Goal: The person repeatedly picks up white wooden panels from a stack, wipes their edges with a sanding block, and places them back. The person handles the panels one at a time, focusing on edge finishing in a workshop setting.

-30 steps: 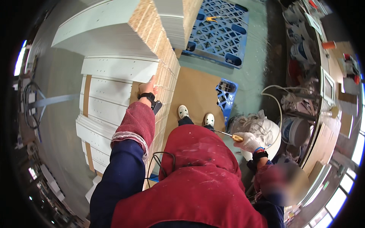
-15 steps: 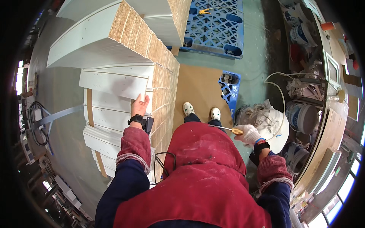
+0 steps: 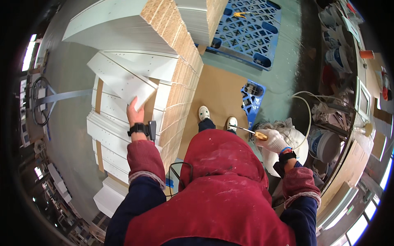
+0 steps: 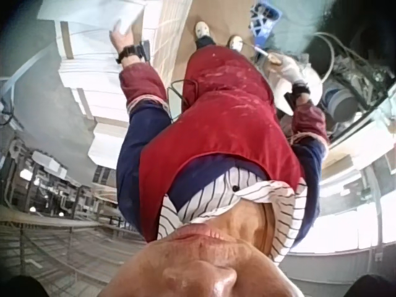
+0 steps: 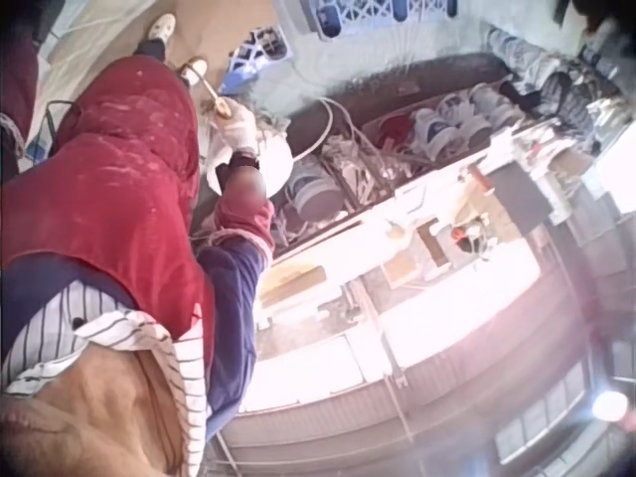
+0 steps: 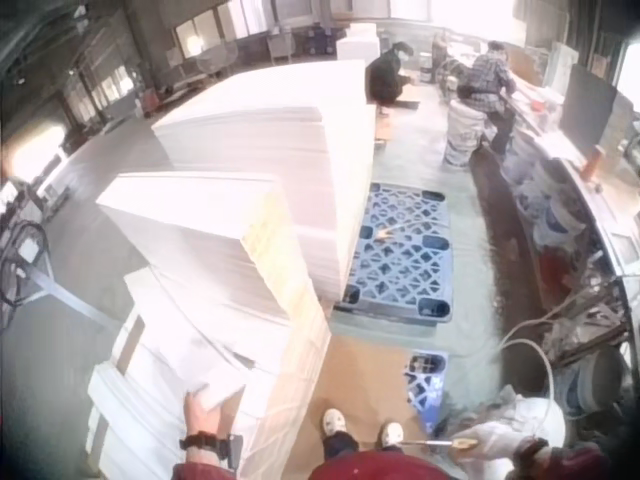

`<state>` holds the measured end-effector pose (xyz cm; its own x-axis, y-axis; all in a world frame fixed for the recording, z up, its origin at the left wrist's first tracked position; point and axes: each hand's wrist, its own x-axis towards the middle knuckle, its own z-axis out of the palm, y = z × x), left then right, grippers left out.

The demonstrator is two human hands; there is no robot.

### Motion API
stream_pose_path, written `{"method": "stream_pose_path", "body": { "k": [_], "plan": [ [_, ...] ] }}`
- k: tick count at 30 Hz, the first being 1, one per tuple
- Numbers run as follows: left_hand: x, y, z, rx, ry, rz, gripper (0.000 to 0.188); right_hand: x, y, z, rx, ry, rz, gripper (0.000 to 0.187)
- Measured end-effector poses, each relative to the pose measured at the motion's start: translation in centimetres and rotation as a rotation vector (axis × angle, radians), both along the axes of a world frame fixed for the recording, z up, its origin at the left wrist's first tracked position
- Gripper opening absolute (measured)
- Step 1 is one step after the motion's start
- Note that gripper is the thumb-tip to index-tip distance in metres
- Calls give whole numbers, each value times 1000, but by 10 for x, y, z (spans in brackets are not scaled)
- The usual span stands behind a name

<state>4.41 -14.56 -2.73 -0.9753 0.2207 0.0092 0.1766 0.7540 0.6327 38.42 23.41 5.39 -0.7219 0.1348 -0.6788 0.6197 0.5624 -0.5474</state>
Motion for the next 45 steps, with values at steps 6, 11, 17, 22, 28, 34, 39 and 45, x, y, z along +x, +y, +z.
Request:
{"method": "stream_pose_path", "body": {
  "k": [6,11,17,22,28,34,39,45],
  "plan": [
    [138,-85,86,-75,-8,-116,44,-1,4,13,-94,357,85,36],
    [253,-61,207,885,-796,498,51,-21,-21,94,-251,448,274,34],
    [286,-45,256,619,-1067,205,45,-23,-3,114,-24,494,462,31],
    [277,-15,269,423,-1201,65,46,-1,55,93,255,425,273,34],
    [239,22,271,110,-1214,-180,40,39,84,70,560,250,-59,20],
    [220,43,257,97,-1361,-113,42,82,32,93,71,224,33,30],
    [220,52,249,145,-1379,-68,41,103,36,48,-154,437,119,21],
    [207,81,224,279,-1401,-74,43,104,49,39,89,166,-279,22]
  ]
}}
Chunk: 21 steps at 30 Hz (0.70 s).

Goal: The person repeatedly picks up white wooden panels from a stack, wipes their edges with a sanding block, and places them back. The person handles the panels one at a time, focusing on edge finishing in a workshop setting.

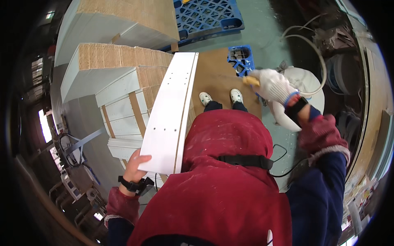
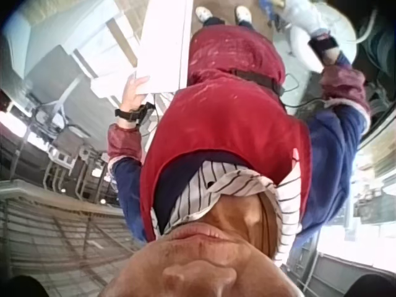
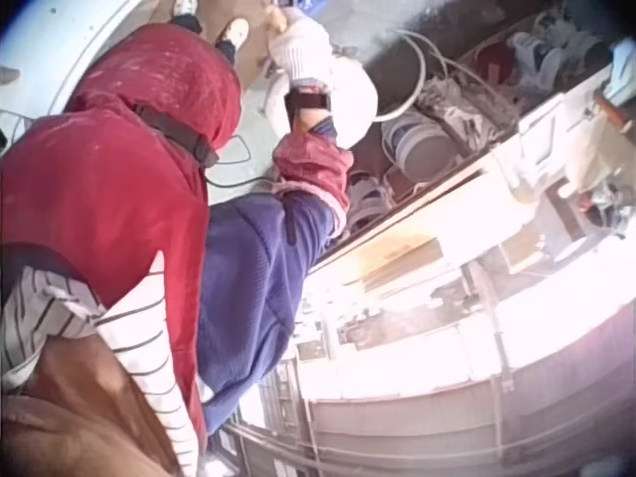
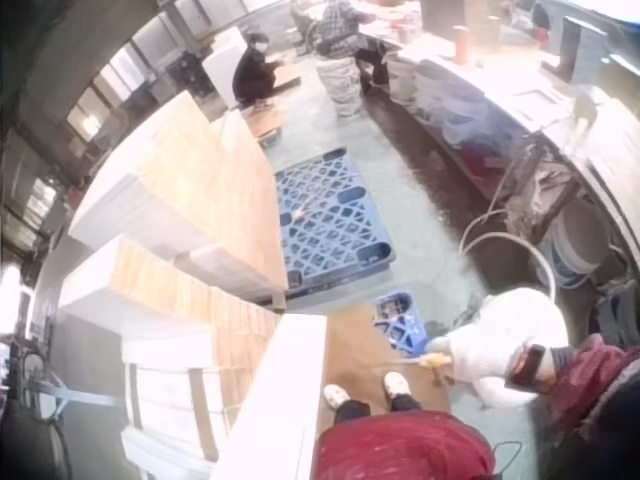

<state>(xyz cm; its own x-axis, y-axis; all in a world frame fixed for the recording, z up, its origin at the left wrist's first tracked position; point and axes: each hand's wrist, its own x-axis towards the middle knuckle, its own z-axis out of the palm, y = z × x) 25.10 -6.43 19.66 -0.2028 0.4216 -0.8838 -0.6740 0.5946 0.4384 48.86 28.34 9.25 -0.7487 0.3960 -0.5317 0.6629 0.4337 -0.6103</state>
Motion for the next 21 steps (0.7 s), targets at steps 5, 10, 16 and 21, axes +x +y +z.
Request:
{"method": "stream_pose_path", "body": {
  "k": [5,10,16,21],
  "plan": [
    [3,6,-50,155,-309,474,36,19,-22,18,-246,144,-43,33],
    [16,11,-72,340,-624,762,26,31,-33,-5,-116,446,4,39],
    [19,5,-53,232,-630,745,24,43,-32,-50,102,301,-30,36],
    [26,2,-33,297,-792,728,30,50,-15,-64,-54,184,-237,32]
  ]
}}
